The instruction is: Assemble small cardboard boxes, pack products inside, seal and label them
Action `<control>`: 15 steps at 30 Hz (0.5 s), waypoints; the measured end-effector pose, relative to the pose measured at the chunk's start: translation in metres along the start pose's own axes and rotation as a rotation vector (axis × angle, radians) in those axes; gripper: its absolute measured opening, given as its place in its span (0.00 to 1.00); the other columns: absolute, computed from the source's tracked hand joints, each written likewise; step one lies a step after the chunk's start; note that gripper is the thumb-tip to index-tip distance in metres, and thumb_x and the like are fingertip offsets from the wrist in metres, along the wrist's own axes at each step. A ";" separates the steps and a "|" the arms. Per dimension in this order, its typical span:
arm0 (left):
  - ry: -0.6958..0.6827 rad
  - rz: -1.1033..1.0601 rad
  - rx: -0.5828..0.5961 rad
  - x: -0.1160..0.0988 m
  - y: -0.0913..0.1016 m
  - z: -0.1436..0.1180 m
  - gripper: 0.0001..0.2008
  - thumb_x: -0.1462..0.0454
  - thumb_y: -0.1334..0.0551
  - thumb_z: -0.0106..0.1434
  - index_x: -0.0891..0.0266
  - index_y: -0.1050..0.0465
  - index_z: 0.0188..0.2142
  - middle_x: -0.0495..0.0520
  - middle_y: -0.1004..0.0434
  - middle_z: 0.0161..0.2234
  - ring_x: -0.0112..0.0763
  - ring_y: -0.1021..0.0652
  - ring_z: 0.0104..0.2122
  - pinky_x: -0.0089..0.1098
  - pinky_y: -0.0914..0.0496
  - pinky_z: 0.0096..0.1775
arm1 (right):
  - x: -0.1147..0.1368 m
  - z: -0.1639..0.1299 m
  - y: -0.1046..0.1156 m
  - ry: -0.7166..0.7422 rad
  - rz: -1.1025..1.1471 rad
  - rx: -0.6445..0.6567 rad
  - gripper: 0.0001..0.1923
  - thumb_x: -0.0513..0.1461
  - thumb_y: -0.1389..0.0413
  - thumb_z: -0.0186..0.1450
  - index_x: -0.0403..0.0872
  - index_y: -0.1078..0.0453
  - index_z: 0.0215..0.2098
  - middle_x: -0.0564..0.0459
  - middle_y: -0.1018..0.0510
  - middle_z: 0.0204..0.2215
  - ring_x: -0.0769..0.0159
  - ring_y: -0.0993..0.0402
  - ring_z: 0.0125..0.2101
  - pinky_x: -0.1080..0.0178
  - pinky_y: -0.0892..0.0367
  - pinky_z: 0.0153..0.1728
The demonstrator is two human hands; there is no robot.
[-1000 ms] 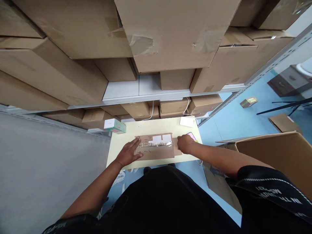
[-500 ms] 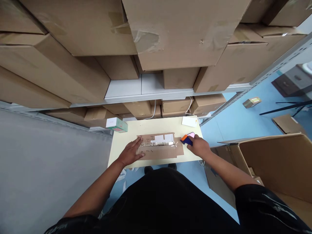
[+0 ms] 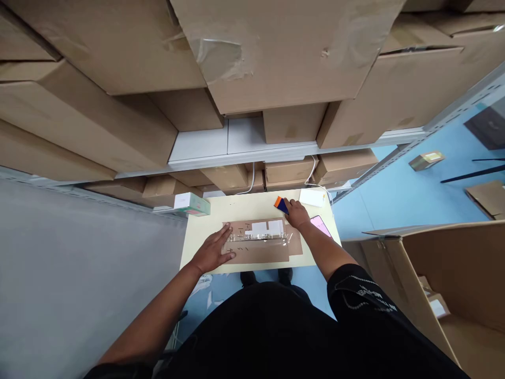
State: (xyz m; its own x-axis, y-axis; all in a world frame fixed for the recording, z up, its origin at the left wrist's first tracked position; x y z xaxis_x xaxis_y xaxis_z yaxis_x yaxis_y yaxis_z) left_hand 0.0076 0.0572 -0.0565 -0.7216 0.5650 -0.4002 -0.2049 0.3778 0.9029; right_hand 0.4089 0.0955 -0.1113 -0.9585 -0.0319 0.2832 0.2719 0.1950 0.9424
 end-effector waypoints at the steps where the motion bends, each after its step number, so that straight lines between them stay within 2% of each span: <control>1: 0.001 -0.003 0.002 0.000 0.000 0.000 0.49 0.44 0.37 0.66 0.54 0.62 0.76 0.59 0.59 0.76 0.50 0.45 0.72 0.50 0.42 0.68 | 0.002 0.005 -0.002 0.030 -0.004 -0.011 0.37 0.37 0.43 0.66 0.45 0.47 0.71 0.38 0.30 0.55 0.48 0.34 0.52 0.52 0.36 0.55; 4: 0.005 -0.013 -0.007 -0.002 -0.001 -0.001 0.49 0.43 0.37 0.66 0.54 0.62 0.76 0.60 0.58 0.75 0.49 0.45 0.72 0.50 0.43 0.68 | 0.004 0.015 -0.006 0.086 0.040 -0.047 0.36 0.34 0.41 0.63 0.46 0.42 0.68 0.39 0.29 0.54 0.48 0.33 0.51 0.51 0.35 0.55; 6: 0.010 -0.022 -0.016 -0.002 -0.001 -0.001 0.49 0.43 0.37 0.66 0.53 0.61 0.76 0.59 0.58 0.75 0.49 0.45 0.72 0.50 0.43 0.68 | 0.002 0.020 -0.007 0.065 0.154 -0.090 0.34 0.35 0.40 0.61 0.46 0.39 0.65 0.41 0.28 0.53 0.50 0.32 0.51 0.52 0.35 0.55; 8: 0.016 -0.028 -0.017 -0.002 0.000 -0.001 0.49 0.43 0.37 0.65 0.52 0.61 0.76 0.59 0.57 0.75 0.50 0.44 0.72 0.50 0.43 0.68 | -0.004 0.024 -0.010 -0.043 0.341 -0.133 0.30 0.38 0.38 0.59 0.48 0.35 0.60 0.44 0.26 0.50 0.52 0.29 0.49 0.53 0.33 0.53; 11: 0.024 -0.017 0.004 -0.002 0.002 -0.003 0.50 0.43 0.37 0.65 0.53 0.61 0.76 0.59 0.58 0.75 0.50 0.45 0.72 0.51 0.43 0.68 | -0.017 0.027 -0.018 -0.346 0.628 -0.158 0.22 0.45 0.37 0.58 0.51 0.32 0.49 0.52 0.23 0.40 0.58 0.26 0.39 0.56 0.29 0.45; 13: 0.029 -0.007 0.015 -0.001 0.004 -0.006 0.50 0.44 0.36 0.65 0.54 0.62 0.76 0.60 0.58 0.75 0.50 0.45 0.72 0.51 0.44 0.68 | -0.024 0.029 -0.025 -0.486 0.710 -0.157 0.19 0.46 0.39 0.58 0.50 0.33 0.45 0.55 0.23 0.35 0.61 0.26 0.35 0.59 0.28 0.40; 15: 0.035 -0.002 0.014 -0.002 0.007 -0.010 0.51 0.44 0.36 0.65 0.54 0.63 0.76 0.60 0.59 0.75 0.50 0.46 0.73 0.51 0.44 0.69 | -0.029 0.031 -0.031 -0.531 0.710 -0.146 0.17 0.47 0.43 0.60 0.49 0.33 0.45 0.54 0.23 0.33 0.63 0.27 0.32 0.61 0.29 0.36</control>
State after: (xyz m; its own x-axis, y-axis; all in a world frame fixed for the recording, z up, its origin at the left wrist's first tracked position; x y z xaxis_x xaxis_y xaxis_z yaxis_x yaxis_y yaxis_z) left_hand 0.0007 0.0514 -0.0481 -0.7443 0.5379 -0.3959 -0.1972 0.3893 0.8997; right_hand 0.4258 0.1212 -0.1542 -0.4641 0.5130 0.7221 0.7888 -0.1315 0.6005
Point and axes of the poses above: each hand's wrist, its own z-axis towards the middle knuckle, its own y-axis out of the back of the hand, x = y × z, the point moved 2 cm from there along z, towards the middle knuckle
